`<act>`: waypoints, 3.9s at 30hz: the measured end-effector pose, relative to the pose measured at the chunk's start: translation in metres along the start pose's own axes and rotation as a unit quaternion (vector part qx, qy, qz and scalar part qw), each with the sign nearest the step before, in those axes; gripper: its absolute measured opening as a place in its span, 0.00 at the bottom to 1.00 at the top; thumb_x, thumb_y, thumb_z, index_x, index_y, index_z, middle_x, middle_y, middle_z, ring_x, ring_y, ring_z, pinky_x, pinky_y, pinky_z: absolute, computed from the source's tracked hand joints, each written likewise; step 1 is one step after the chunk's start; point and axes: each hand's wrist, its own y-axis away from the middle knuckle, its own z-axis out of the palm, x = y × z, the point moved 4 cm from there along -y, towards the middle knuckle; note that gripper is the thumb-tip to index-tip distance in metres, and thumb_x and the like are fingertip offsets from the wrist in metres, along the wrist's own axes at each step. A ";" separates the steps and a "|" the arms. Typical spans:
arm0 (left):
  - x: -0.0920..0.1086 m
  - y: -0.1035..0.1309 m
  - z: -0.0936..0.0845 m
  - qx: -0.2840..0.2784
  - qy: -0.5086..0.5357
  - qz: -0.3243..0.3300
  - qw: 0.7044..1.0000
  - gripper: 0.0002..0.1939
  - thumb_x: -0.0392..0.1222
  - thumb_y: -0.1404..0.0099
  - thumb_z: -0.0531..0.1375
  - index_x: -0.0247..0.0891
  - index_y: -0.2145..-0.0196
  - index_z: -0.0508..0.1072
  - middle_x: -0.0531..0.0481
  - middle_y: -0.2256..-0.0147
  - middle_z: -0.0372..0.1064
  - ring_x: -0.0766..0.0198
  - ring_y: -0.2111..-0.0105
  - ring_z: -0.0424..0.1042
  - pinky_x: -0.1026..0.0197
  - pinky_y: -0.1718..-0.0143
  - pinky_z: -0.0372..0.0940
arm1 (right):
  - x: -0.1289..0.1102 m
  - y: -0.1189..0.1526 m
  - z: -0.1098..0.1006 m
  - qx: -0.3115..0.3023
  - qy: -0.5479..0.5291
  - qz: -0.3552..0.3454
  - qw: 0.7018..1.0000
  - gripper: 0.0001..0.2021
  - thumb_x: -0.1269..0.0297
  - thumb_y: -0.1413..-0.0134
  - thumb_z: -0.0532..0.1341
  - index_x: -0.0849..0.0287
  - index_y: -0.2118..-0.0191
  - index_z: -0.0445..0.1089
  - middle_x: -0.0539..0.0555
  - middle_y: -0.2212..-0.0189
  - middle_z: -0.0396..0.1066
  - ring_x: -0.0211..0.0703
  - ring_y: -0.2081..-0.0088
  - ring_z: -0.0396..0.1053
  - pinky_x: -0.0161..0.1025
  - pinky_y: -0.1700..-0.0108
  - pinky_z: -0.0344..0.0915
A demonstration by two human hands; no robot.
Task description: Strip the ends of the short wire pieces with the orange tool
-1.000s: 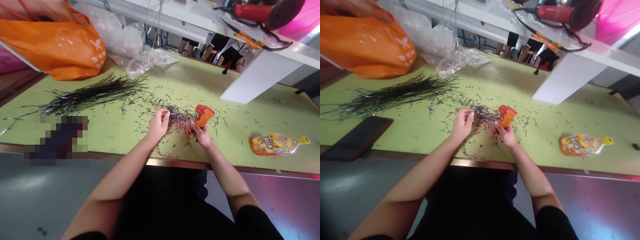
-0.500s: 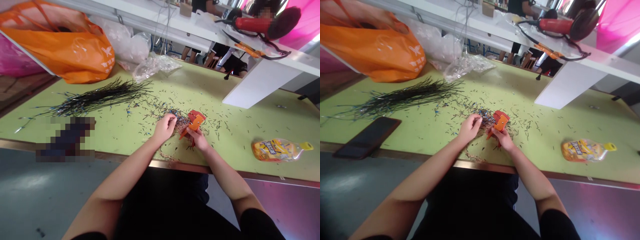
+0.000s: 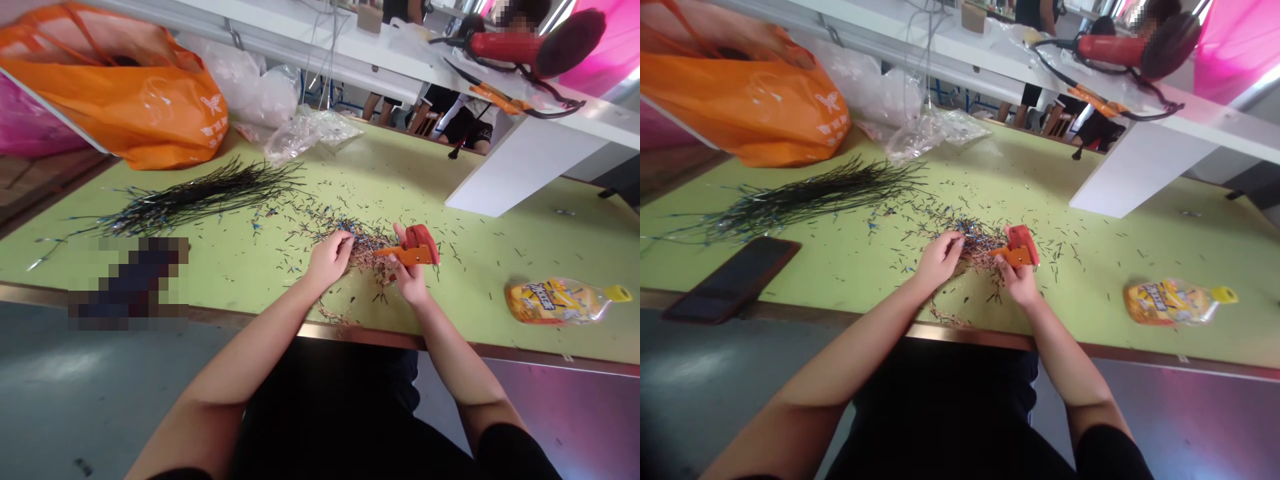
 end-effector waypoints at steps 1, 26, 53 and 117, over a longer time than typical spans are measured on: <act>0.000 0.000 0.000 0.000 -0.001 -0.002 1.000 0.13 0.48 0.25 0.53 0.40 0.55 0.74 0.48 0.67 0.77 0.60 0.70 0.75 0.58 0.66 0.65 | -0.002 0.000 0.000 0.010 0.000 -0.008 1.000 0.25 0.49 0.36 0.65 0.49 0.37 0.67 0.59 0.48 0.76 0.59 0.40 0.70 0.55 0.42 0.72; -0.006 -0.001 -0.002 0.038 0.153 0.040 0.987 0.12 0.52 0.23 0.53 0.42 0.55 0.67 0.50 0.68 0.72 0.65 0.71 0.71 0.61 0.69 0.65 | -0.005 -0.011 -0.015 -0.049 -0.238 0.130 0.961 0.19 0.46 0.43 0.66 0.56 0.57 0.74 0.53 0.69 0.73 0.49 0.64 0.76 0.48 0.59 0.77; 0.004 0.003 -0.004 0.038 0.085 0.024 0.995 0.14 0.53 0.27 0.58 0.40 0.60 0.74 0.52 0.71 0.74 0.66 0.75 0.69 0.62 0.72 0.64 | 0.014 0.009 0.031 -0.245 -0.280 0.274 0.887 0.19 0.46 0.44 0.70 0.60 0.65 0.74 0.51 0.74 0.75 0.45 0.70 0.75 0.43 0.61 0.76; 0.054 0.024 -0.002 0.068 -0.213 0.269 0.937 0.10 0.38 0.26 0.55 0.39 0.66 0.72 0.53 0.77 0.71 0.67 0.78 0.67 0.61 0.76 0.51 | 0.037 0.009 0.043 -0.002 -0.228 0.088 0.970 0.29 0.32 0.40 0.59 0.52 0.49 0.72 0.58 0.54 0.78 0.58 0.45 0.76 0.53 0.51 0.79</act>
